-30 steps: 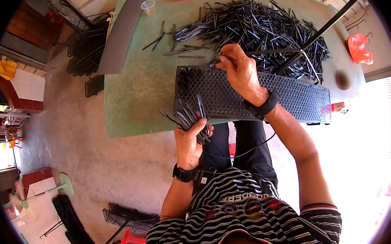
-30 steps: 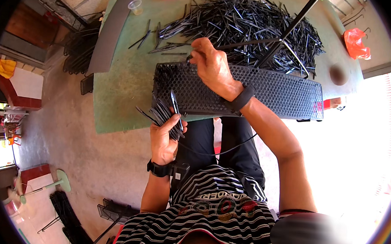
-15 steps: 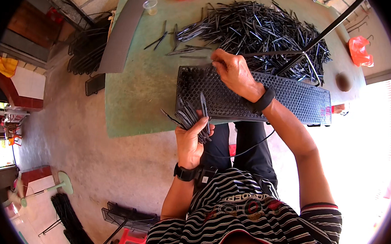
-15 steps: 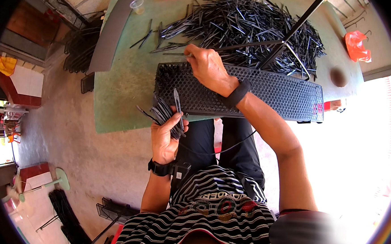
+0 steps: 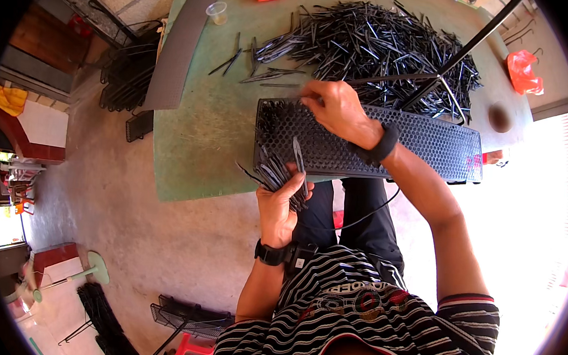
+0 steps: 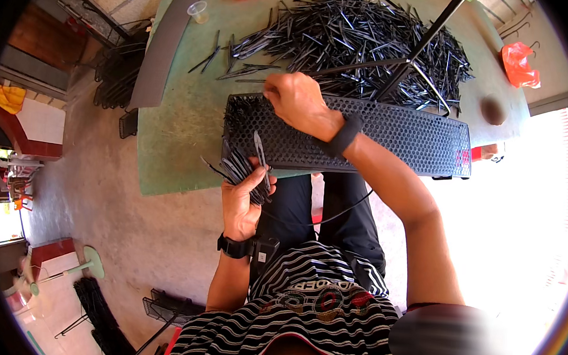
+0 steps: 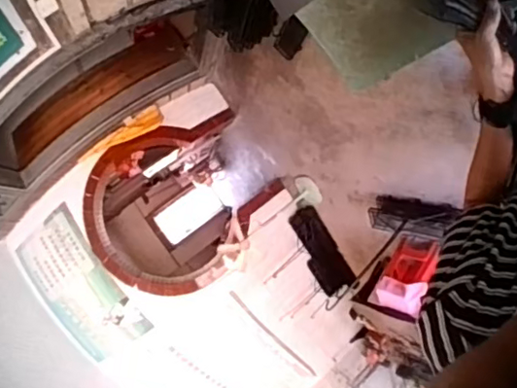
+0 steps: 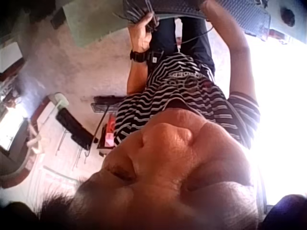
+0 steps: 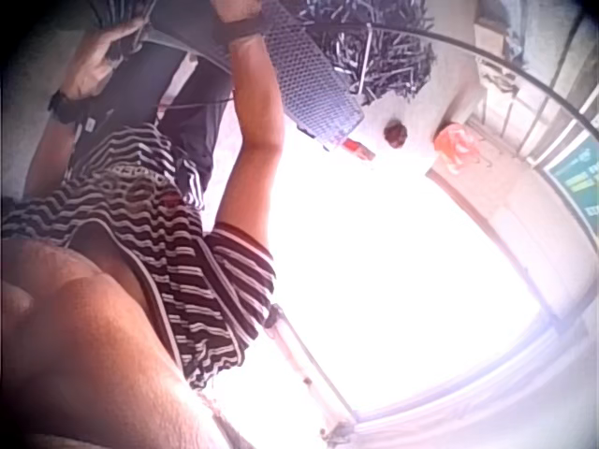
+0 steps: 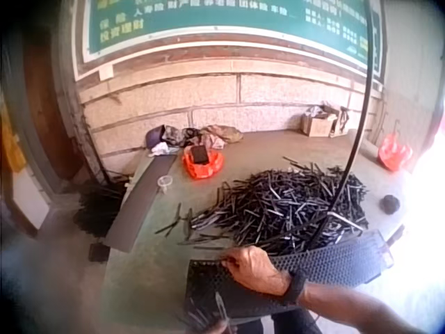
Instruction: The person picks up black strips from a pile and inserts them individually into the small holes of a rectangular plastic grid by hand.
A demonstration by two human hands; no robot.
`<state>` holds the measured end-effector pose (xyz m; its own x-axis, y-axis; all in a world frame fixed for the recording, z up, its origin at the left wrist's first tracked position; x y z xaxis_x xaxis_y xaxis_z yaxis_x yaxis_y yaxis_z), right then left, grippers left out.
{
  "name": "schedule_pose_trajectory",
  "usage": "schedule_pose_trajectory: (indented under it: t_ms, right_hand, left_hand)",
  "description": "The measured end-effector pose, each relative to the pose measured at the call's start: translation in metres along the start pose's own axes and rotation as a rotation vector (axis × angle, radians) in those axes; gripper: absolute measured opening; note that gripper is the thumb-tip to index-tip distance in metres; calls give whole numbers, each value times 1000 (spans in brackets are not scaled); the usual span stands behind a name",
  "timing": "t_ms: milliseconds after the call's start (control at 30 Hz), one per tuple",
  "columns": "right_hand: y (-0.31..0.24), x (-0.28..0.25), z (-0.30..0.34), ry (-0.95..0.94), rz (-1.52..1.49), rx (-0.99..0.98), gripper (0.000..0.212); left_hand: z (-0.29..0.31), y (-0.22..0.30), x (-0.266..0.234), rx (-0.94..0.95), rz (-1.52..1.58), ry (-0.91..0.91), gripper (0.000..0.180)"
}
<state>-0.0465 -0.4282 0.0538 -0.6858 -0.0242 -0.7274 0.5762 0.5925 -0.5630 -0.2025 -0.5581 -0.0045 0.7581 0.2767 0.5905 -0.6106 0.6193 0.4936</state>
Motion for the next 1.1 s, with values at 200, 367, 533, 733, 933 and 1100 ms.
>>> schedule_pose_trajectory:
  t_ms: [200, 367, 533, 733, 933, 1100]
  right_hand:
    - [-28, 15, 44, -159, -772, 550, 19]
    - [-27, -4, 36, 256, -620, 409, 17]
    - [-21, -17, 18, 458, -244, 93, 19]
    - [-6, -7, 13, 406, -175, 22, 17]
    - [1, -3, 10, 277, -26, -64, 16]
    - [-9, -7, 7, 156, 188, -91, 13]
  left_hand:
    - [-1, -1, 9, 9, 1, 29, 18]
    - [0, -1, 11, 46, -32, 102, 19]
    - [1, 3, 6, 38, -87, 42, 20]
    - [3, 4, 5, 5, -42, 40, 22]
    - [2, 4, 2, -5, -18, 37, 23]
    - [3, 5, 3, 2, -19, 45, 22]
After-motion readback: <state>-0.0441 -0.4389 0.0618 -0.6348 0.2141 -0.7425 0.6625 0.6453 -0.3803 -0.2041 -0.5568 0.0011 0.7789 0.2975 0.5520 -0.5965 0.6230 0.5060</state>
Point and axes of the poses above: each hand's wrist, its own z-axis away from the middle knuckle, its own x-axis out of the palm, y = z × x, the point moved 3 cm from there along -z, towards the middle knuckle, and after that the axes turned 15 degrees about -x, right-handed, at the moved point
